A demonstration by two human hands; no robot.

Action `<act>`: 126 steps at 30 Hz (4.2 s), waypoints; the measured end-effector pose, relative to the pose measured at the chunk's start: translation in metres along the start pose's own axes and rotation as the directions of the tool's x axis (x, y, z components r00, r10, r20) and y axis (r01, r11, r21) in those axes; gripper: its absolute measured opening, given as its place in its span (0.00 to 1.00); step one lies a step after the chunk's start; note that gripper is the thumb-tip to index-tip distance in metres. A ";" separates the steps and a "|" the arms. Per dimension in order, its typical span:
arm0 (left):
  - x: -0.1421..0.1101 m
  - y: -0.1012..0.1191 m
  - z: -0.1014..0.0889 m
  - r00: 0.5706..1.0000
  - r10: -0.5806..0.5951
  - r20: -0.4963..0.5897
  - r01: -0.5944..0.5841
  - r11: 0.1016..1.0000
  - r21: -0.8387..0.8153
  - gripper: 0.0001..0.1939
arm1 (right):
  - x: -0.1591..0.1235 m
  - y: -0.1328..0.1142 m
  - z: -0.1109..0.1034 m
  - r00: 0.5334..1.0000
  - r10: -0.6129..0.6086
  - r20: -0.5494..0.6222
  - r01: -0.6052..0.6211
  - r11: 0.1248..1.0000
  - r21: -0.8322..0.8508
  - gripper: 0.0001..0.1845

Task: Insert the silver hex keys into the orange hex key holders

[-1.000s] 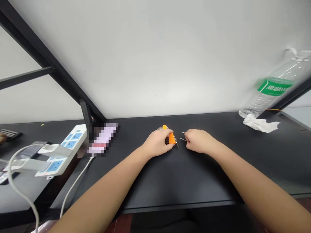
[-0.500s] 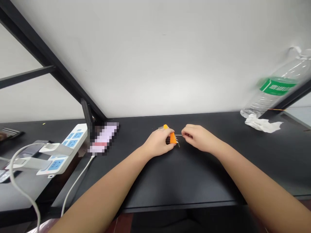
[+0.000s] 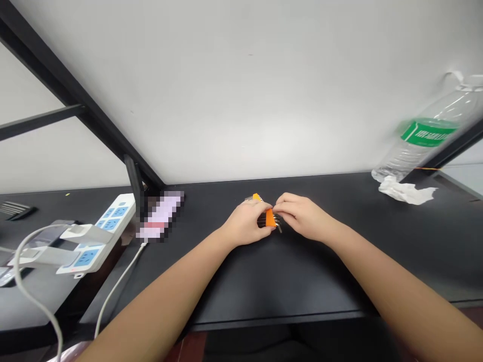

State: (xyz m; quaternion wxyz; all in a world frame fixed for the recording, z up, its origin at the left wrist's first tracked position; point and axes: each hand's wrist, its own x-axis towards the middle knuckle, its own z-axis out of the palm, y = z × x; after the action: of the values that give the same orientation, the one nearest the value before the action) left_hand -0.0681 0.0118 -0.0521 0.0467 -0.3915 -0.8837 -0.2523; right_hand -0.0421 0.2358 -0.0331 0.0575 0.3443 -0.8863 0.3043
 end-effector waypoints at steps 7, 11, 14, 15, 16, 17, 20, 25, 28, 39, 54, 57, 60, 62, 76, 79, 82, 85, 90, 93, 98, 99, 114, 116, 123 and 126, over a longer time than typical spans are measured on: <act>-0.001 0.002 0.001 1.000 0.008 0.001 -0.008 1.000 -0.008 0.16 | 0.006 0.010 0.007 0.985 0.175 -0.002 -0.170 0.962 0.215 0.08; -0.002 -0.001 0.001 0.998 -0.064 0.011 0.064 0.998 -0.028 0.23 | 0.002 0.029 -0.009 0.967 0.252 -0.026 -0.254 0.962 -0.104 0.07; -0.002 -0.003 0.002 0.995 -0.100 0.030 0.102 0.994 -0.046 0.24 | -0.001 0.042 -0.018 0.932 0.361 0.032 -0.338 0.899 -0.279 0.08; -0.002 -0.004 0.002 0.994 -0.109 0.034 0.110 0.993 -0.048 0.24 | -0.001 0.044 -0.019 0.921 0.384 0.067 -0.347 0.886 -0.307 0.08; -0.002 -0.004 0.002 0.993 -0.114 0.036 0.116 0.992 -0.052 0.24 | -0.001 0.045 -0.019 0.912 0.398 0.102 -0.346 0.878 -0.329 0.08; -0.002 -0.004 0.002 0.992 -0.118 0.037 0.120 0.991 -0.055 0.24 | -0.001 0.045 -0.018 0.905 0.405 0.127 -0.341 0.873 -0.350 0.09; -0.002 -0.004 0.002 0.992 -0.123 0.040 0.125 0.990 -0.059 0.24 | 0.002 0.038 -0.012 0.896 0.418 0.150 -0.322 0.843 -0.431 0.09; -0.001 -0.004 0.003 0.990 -0.136 0.033 0.138 0.990 -0.039 0.24 | 0.003 0.025 -0.007 0.887 0.442 0.136 -0.303 0.777 -0.552 0.06; -0.001 -0.004 0.003 0.991 -0.133 0.033 0.134 0.991 -0.016 0.24 | 0.003 0.021 -0.007 0.904 0.416 0.103 -0.308 0.798 -0.518 0.06; -0.001 -0.004 0.001 0.988 -0.149 0.041 0.150 0.989 -0.010 0.24 | 0.002 0.022 -0.008 0.913 0.395 0.098 -0.315 0.838 -0.445 0.08; -0.001 -0.004 0.003 0.992 -0.126 0.011 0.126 0.991 -0.037 0.24 | -0.003 0.014 -0.006 0.991 0.115 0.065 -0.094 0.960 -0.264 0.10; -0.001 -0.004 0.003 0.992 -0.126 0.016 0.127 0.991 -0.039 0.24 | -0.004 0.012 -0.007 0.991 0.112 0.069 -0.086 0.950 -0.300 0.12; -0.001 -0.003 0.002 0.992 -0.123 0.030 0.124 0.991 -0.051 0.24 | -0.005 0.010 -0.008 0.993 0.093 0.075 -0.062 0.936 -0.347 0.13; -0.001 -0.003 0.002 0.991 -0.125 0.041 0.127 0.990 -0.055 0.24 | -0.006 0.009 -0.008 0.996 0.055 0.067 -0.026 0.927 -0.375 0.14; -0.001 -0.002 0.002 0.998 0.050 -0.043 -0.053 0.996 -0.077 0.18 | 0.003 0.014 0.010 0.985 0.154 -0.083 -0.122 0.946 0.299 0.07; -0.001 -0.002 0.003 0.993 0.067 -0.096 -0.077 0.992 -0.102 0.21 | 0.005 0.019 0.013 0.931 0.359 0.070 -0.333 0.753 0.568 0.06; -0.001 -0.003 0.003 0.989 0.093 -0.118 -0.107 0.988 -0.110 0.22 | 0.006 0.021 0.014 0.905 0.380 0.191 -0.402 0.619 0.674 0.13; -0.001 -0.004 0.003 0.991 0.076 -0.112 -0.087 0.991 -0.098 0.21 | 0.006 0.024 0.009 0.907 0.382 0.179 -0.409 0.690 0.597 0.16; -0.001 -0.008 0.004 0.995 -0.056 -0.080 0.053 0.998 -0.038 0.25 | 0.001 0.035 -0.009 0.932 0.355 0.077 -0.350 0.934 -0.068 0.08; -0.001 -0.009 0.005 0.994 -0.100 -0.045 0.098 0.994 -0.038 0.25 | 0.000 0.037 -0.012 0.872 0.451 0.189 -0.385 0.871 -0.304 0.02; 0.000 -0.009 0.004 0.994 -0.107 -0.028 0.106 0.994 -0.034 0.25 | 0.002 0.023 -0.006 0.862 0.474 0.182 -0.380 0.840 -0.387 0.05; 0.000 -0.008 0.003 0.994 -0.106 -0.030 0.105 0.994 -0.027 0.25 | 0.002 0.021 -0.006 0.884 0.434 0.176 -0.357 0.868 -0.344 0.06; 0.000 -0.003 0.000 0.998 -0.058 -0.029 0.056 0.997 -0.057 0.23 | -0.002 0.016 -0.009 0.997 0.075 0.000 -0.074 0.984 -0.159 0.08; -0.001 -0.003 0.000 0.998 -0.058 -0.029 0.056 0.997 -0.059 0.23 | -0.003 0.016 -0.009 0.998 0.069 0.011 -0.066 0.982 -0.175 0.09; -0.001 -0.006 0.000 0.999 -0.006 -0.033 0.005 0.998 -0.055 0.21 | -0.006 0.014 -0.012 1.000 -0.015 -0.005 0.014 0.986 -0.168 0.12; -0.001 -0.008 0.000 0.998 0.023 -0.065 -0.029 0.995 -0.096 0.23 | -0.005 0.016 -0.016 0.997 -0.057 -0.054 0.054 0.997 -0.056 0.14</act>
State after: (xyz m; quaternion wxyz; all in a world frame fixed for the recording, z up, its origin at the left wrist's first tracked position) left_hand -0.0729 0.0071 -0.0559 0.0590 -0.3964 -0.8633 -0.3067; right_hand -0.0499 0.2571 -0.0294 0.0997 0.3585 -0.8825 0.2877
